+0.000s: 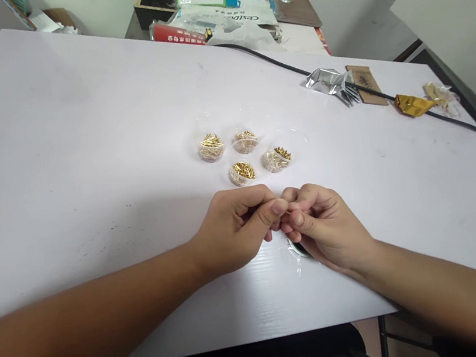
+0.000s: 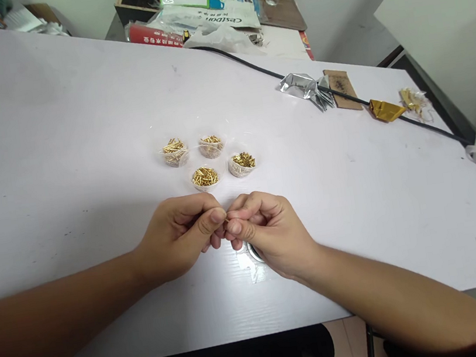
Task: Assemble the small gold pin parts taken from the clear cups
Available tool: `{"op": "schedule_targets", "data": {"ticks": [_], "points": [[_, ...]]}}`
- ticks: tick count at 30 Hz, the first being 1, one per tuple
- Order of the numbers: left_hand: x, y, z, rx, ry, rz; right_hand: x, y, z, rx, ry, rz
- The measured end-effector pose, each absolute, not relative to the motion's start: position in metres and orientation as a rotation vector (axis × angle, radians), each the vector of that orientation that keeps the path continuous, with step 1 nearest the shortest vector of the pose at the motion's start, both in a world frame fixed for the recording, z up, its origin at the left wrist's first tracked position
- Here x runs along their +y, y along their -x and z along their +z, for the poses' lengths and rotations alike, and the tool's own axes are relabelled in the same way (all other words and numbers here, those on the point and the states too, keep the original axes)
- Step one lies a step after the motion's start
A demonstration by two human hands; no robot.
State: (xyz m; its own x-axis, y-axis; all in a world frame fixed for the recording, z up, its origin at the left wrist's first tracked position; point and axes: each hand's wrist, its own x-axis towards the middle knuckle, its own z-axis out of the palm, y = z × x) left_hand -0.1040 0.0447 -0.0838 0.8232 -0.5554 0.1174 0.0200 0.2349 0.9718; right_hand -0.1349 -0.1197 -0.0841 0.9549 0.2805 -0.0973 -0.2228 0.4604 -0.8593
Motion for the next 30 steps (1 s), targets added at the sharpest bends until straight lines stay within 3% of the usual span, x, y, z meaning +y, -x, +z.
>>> {"op": "schedule_targets", "data": {"ticks": [30], "points": [[0.0439,0.103,-0.0856,-0.486,-1.2,-0.451,-0.1193,0.1411,-0.0883,-0.114,1.068,0.259]]}}
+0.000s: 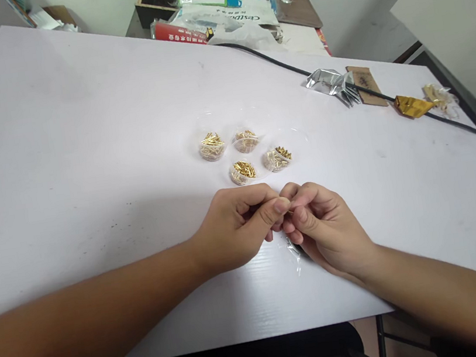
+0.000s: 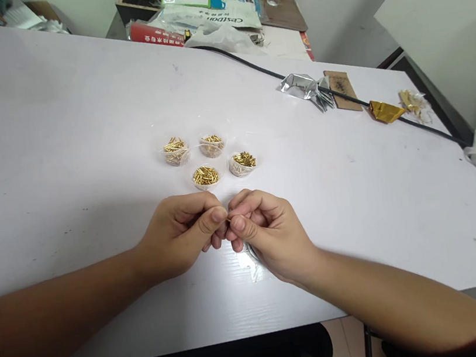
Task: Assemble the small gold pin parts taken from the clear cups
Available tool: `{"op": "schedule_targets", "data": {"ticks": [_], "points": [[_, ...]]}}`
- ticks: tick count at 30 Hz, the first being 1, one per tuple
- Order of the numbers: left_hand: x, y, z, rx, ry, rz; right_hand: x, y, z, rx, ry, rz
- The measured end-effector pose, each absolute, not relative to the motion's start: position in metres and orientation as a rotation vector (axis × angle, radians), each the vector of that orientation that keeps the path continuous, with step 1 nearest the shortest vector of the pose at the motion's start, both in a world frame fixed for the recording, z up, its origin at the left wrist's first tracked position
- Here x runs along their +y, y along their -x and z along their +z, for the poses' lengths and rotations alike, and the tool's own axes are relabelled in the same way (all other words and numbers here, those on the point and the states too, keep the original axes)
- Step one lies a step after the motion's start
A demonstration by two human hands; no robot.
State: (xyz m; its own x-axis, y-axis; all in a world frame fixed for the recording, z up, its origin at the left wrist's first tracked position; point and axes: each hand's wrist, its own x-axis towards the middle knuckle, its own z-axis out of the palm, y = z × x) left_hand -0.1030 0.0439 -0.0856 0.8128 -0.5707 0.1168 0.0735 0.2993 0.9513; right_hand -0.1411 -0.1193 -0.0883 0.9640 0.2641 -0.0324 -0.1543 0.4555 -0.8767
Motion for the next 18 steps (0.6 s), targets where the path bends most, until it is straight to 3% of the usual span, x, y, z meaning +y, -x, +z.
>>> {"op": "schedule_targets", "data": {"ticks": [18], "points": [[0.0431,0.1035,-0.0855,-0.478,-1.211,-0.464,-0.1158,0.1416,-0.0811,-0.041,1.042,0.305]]}}
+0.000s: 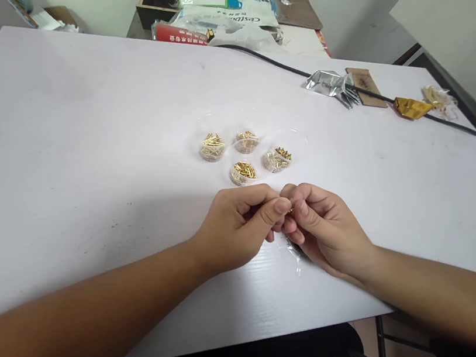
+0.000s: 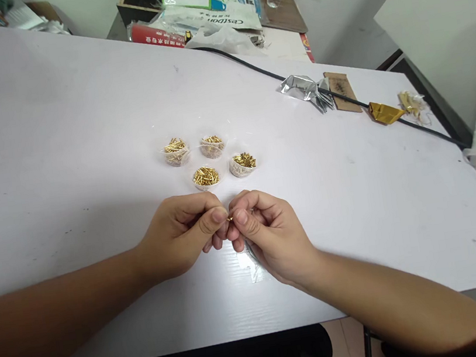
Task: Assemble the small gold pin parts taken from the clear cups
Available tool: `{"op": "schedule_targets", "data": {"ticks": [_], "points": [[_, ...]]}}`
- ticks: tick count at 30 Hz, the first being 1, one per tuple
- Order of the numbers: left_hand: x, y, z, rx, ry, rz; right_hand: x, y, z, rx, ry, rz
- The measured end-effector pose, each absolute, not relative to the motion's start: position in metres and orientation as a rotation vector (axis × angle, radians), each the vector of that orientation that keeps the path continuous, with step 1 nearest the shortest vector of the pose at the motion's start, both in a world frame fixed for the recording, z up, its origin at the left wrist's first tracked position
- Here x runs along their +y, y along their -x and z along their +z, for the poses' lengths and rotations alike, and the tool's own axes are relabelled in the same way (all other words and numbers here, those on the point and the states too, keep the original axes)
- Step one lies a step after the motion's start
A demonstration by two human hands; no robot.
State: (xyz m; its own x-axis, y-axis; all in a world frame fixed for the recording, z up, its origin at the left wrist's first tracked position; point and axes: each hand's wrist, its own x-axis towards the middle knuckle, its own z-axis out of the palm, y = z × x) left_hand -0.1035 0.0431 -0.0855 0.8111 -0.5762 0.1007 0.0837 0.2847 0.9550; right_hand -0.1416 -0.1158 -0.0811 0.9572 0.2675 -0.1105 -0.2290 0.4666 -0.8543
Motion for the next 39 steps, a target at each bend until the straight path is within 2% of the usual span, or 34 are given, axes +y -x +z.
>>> {"op": "schedule_targets", "data": {"ticks": [13,39], "points": [[0.0437,0.1025,-0.0852,-0.455,-1.226,-0.47,-0.1161,0.1409,-0.0851,-0.081,1.079,0.26],[0.0453,0.1039,-0.0858,-0.527,-1.33,-0.435,-0.1183,0.134,-0.0872,-0.072,0.996,0.38]]}}
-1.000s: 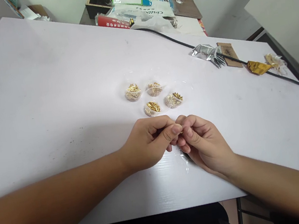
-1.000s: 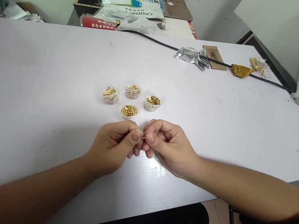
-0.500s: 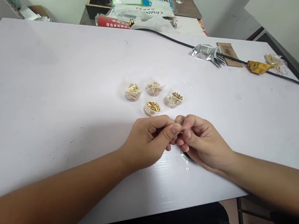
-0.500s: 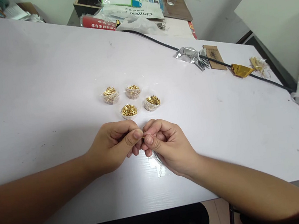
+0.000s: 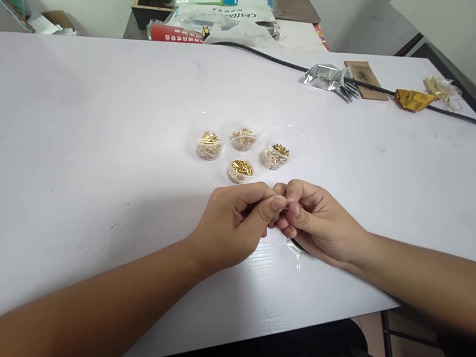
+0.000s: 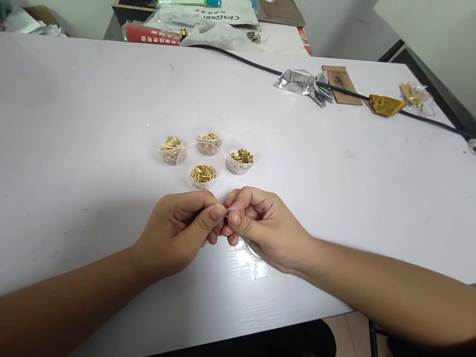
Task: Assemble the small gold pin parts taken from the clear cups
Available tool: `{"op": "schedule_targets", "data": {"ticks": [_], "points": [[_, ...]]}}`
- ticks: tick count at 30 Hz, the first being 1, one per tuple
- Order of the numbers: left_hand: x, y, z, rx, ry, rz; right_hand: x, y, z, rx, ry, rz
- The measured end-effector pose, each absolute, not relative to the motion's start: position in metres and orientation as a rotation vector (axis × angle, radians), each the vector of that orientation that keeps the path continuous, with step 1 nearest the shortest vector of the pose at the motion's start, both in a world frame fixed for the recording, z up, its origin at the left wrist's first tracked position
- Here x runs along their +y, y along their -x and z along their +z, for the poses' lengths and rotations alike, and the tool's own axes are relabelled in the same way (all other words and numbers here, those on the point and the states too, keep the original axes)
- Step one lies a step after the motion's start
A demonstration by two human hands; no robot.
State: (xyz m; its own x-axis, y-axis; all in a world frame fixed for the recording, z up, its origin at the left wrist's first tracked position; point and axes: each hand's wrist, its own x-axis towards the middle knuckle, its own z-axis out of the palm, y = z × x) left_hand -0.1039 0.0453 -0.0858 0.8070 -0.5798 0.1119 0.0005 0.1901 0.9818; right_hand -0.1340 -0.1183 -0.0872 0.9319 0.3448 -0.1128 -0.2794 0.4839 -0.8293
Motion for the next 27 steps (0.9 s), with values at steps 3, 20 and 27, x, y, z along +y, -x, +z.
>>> {"op": "schedule_targets", "data": {"ticks": [3,20,27], "points": [[0.0449,0.1035,-0.0863,-0.528,-1.33,-0.444,-0.1196,0.1342,-0.0867,-0.055,1.007,0.388],[0.0443,0.1024,-0.0849,-0.505,-1.334,-0.46,-0.1208,0.1328,-0.0853,-0.045,1.073,0.38],[0.0437,0.1024,-0.0857,-0.502,-1.302,-0.452,-0.1199,0.1329,-0.0852,-0.049,1.075,0.381]]}}
